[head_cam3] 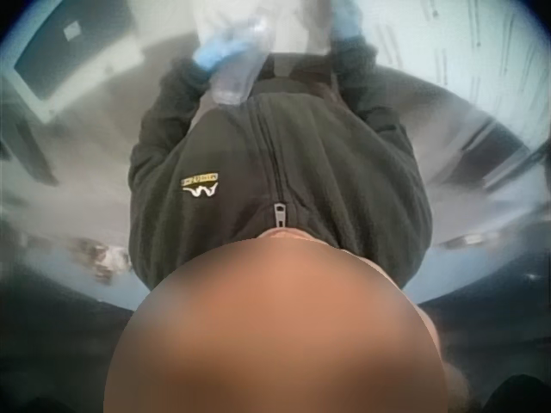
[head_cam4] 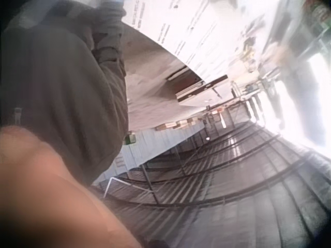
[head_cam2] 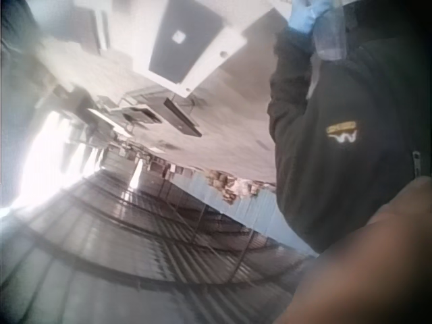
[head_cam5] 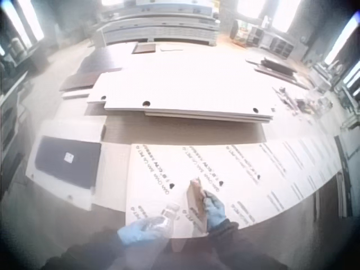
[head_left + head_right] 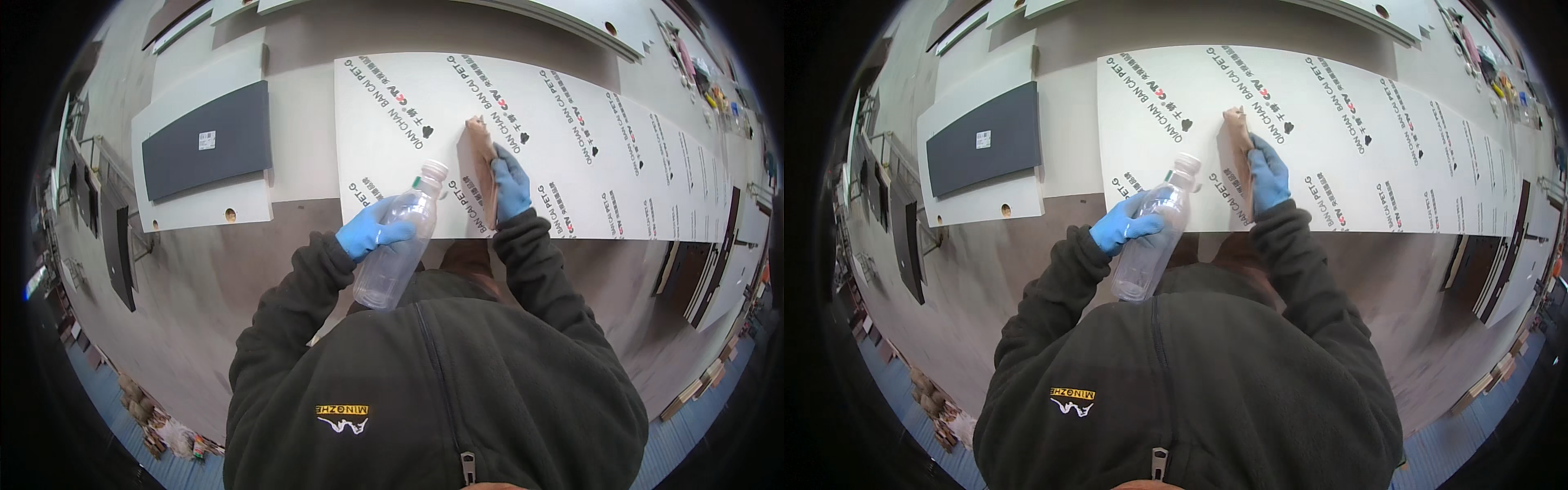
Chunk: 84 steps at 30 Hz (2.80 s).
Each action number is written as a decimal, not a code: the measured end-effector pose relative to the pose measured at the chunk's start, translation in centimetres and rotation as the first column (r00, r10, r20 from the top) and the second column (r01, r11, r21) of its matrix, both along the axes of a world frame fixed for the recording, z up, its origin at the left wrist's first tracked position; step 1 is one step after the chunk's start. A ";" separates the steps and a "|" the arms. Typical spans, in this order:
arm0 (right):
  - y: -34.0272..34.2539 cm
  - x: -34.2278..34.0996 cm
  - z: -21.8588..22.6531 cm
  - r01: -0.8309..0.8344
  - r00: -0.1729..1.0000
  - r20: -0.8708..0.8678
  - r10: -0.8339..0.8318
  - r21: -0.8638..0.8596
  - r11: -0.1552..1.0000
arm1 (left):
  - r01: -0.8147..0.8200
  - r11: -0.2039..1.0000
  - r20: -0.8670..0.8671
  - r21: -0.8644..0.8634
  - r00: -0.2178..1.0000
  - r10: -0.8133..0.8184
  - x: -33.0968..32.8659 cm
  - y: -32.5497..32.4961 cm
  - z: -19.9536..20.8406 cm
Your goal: The person wipes a large white panel with a cloth, then picks up a plastic bottle and pours liquid onto the cloth. They continue wiping the panel surface and edges, flip the panel over, and wipe the other side. The person repeats the process on multiple panels, handling them one at a time.
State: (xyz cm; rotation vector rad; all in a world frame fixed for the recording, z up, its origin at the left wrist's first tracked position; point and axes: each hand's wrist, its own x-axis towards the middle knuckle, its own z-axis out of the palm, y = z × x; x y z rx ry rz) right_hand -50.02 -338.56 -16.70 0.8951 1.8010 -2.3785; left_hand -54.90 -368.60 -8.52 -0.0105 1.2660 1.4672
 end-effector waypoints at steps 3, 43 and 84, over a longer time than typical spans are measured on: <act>0.8 -1.0 0.6 0.051 0.998 -0.012 -0.063 -0.446 0.893 | 0.023 0.988 0.074 0.150 0.997 -0.034 0.0 2.6 0.6; -9.5 -7.8 -1.1 -0.242 0.251 -0.074 0.965 0.961 0.137 | -0.535 0.818 -0.488 -0.211 0.783 0.386 -2.4 -11.2 0.2; -14.9 -6.8 -3.4 -0.297 0.090 0.076 0.993 0.954 -0.046 | -0.770 0.621 -0.986 0.147 -0.063 0.156 -23.0 -8.8 -8.2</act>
